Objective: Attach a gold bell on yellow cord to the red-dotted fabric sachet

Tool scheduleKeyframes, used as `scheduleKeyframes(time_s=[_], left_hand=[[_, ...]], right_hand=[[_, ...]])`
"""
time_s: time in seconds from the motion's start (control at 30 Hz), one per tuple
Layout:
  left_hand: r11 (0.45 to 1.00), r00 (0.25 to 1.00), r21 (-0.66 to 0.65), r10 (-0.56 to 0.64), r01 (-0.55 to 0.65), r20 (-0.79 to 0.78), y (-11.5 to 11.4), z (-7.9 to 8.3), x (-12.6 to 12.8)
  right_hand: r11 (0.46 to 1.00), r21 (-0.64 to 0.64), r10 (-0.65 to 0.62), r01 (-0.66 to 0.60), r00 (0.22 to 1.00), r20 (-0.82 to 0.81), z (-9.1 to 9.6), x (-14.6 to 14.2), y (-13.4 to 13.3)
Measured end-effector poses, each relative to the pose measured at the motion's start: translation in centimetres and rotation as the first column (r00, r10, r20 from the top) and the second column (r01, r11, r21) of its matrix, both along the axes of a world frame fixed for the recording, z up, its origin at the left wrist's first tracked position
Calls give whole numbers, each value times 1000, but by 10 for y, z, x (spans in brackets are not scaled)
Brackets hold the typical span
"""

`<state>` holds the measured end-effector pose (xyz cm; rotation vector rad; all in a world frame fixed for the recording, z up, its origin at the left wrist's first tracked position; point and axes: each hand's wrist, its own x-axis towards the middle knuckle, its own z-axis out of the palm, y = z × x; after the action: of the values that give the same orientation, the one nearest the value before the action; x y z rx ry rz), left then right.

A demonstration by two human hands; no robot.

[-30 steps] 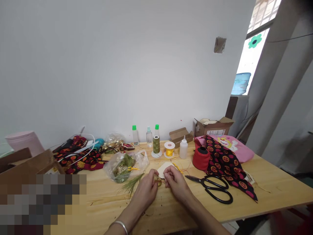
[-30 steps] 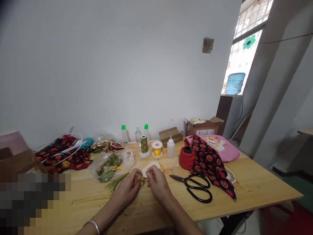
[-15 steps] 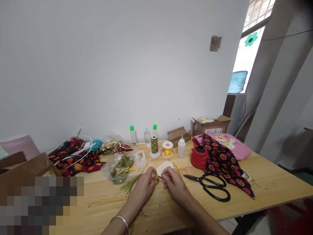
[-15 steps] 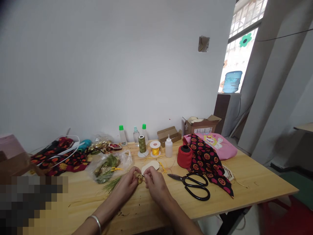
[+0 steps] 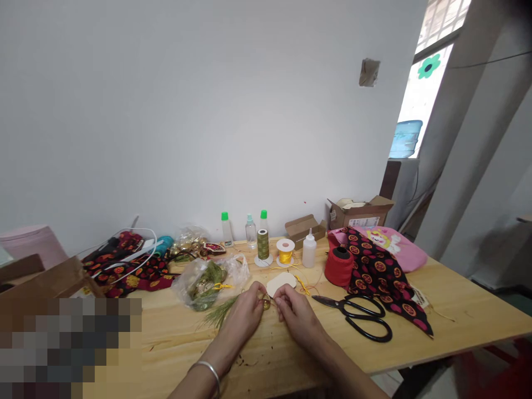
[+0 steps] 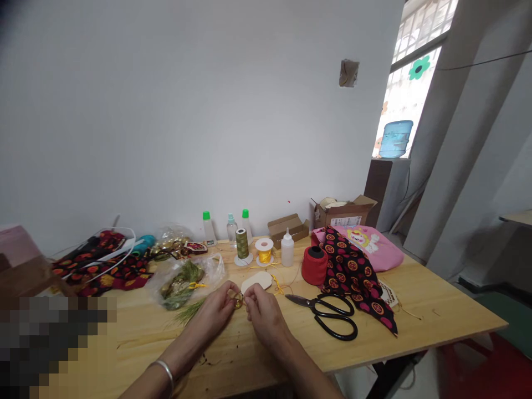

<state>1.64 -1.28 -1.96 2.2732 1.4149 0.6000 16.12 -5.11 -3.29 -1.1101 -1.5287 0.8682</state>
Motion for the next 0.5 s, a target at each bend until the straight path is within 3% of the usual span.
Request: scheduleKeyframes(time_s=[0.3, 0.5], left_hand=[[1000, 1000, -4, 7, -7, 20, -2, 1, 0], [995, 967, -92, -3, 27, 253, -21, 2, -18]], right_hand=[[1000, -5, -9, 10, 1000, 14, -2, 0, 0], [1000, 19, -23, 24, 997, -74, -1, 1, 0]])
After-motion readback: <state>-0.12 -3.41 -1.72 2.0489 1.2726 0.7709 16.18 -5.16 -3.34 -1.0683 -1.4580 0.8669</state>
